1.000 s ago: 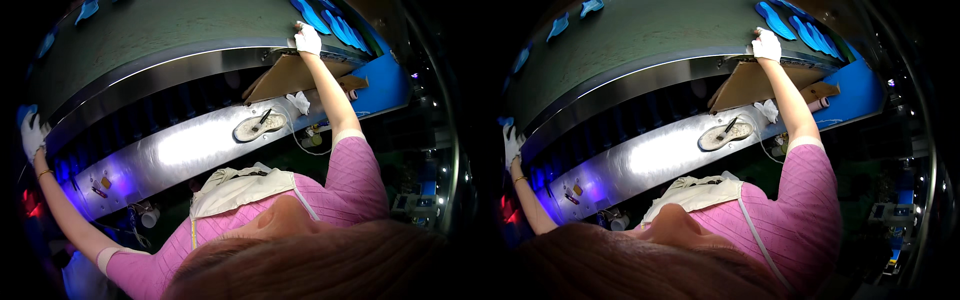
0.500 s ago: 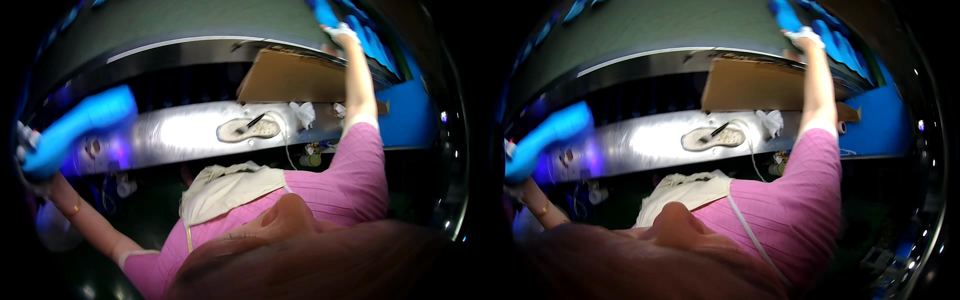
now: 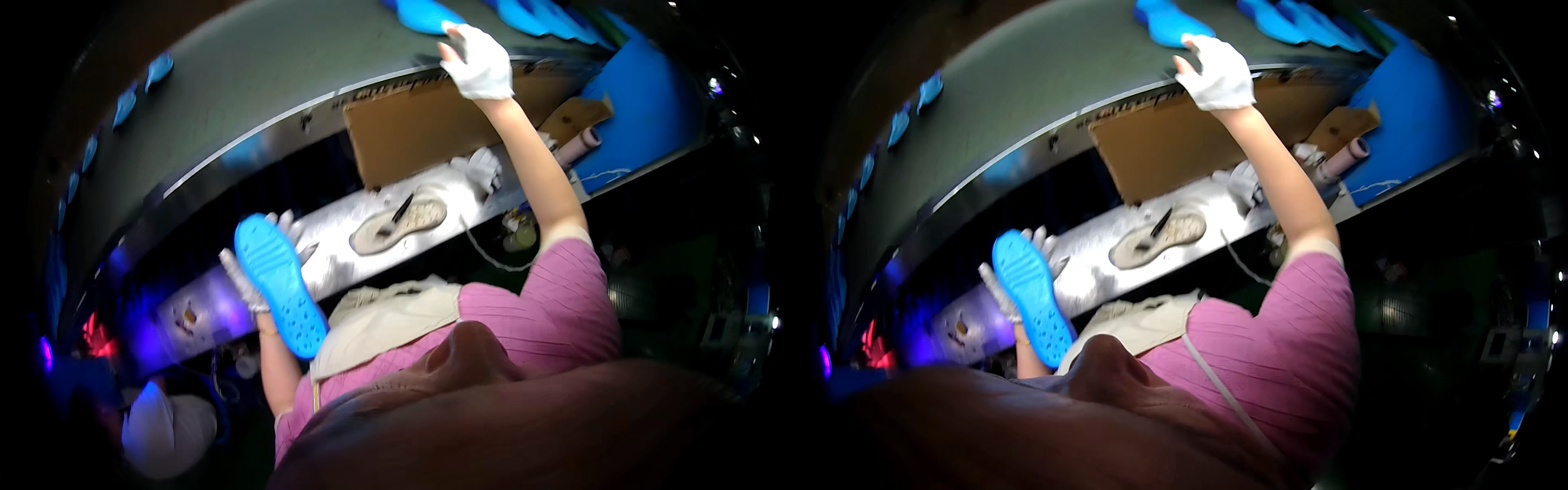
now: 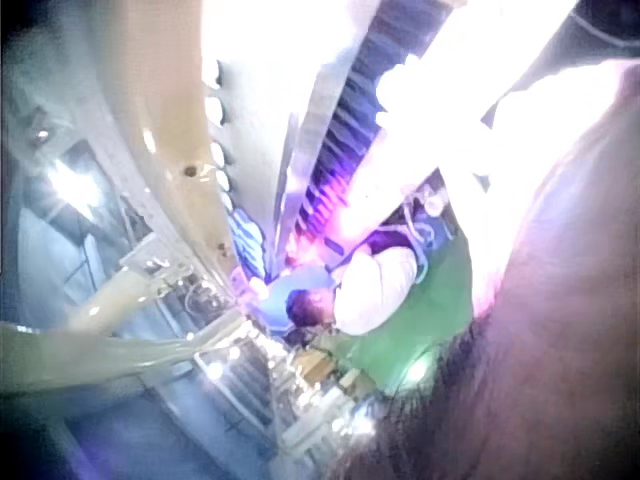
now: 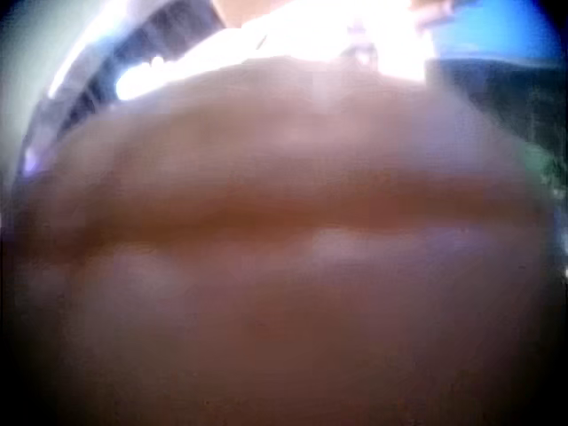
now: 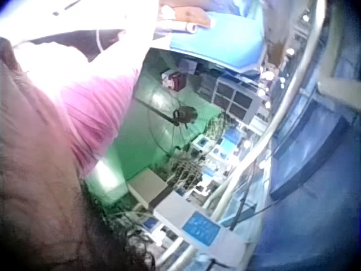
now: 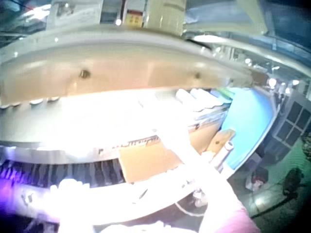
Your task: The person applies adhesive to shoe insoles using a brush applicator, retrieving them from and returning them to a conveyor belt, and handles assembled shoes on lasts.
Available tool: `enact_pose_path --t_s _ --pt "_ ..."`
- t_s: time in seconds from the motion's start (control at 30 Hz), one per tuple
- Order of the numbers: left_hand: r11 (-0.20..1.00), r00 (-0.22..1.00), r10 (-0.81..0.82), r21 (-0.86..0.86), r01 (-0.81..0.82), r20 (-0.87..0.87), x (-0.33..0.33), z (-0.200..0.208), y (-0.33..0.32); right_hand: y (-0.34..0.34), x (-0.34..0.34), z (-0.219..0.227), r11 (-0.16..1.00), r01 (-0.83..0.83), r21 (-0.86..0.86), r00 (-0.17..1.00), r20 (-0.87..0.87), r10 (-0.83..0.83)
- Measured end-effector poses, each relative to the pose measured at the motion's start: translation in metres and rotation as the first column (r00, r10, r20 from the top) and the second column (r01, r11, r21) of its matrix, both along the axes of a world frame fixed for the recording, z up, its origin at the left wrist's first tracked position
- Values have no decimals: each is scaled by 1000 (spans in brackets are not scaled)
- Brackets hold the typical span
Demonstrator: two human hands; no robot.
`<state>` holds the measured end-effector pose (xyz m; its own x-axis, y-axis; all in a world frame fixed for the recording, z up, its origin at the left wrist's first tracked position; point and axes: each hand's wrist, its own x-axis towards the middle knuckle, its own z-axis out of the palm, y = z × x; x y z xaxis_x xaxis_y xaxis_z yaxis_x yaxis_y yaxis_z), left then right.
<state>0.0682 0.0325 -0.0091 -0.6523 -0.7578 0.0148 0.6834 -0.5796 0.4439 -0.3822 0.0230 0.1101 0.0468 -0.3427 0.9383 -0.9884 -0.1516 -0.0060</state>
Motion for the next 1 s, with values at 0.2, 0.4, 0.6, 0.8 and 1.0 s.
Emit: enact_pose_path --t_s 0.2,0.4,0.6,0.8,1.0 --pt "972 984 -171 157 176 -47 9 -19 4 104 75 -212 303 -520 798 728 600 -332" --pt "969 981 -152 177 171 -118 -3 -18 4 82 54 -406 617 -695 369 -43 835 -548" --pt "992 999 50 117 -49 -7 19 -3 23 48 107 -379 808 -576 123 -622 576 -531" --pt "955 965 246 148 -258 92 28 -13 18 51 96 -383 712 -645 277 -386 686 -617" --pt "965 979 195 190 -181 -55 36 -1 31 75 143 -288 245 -827 506 463 861 -211"
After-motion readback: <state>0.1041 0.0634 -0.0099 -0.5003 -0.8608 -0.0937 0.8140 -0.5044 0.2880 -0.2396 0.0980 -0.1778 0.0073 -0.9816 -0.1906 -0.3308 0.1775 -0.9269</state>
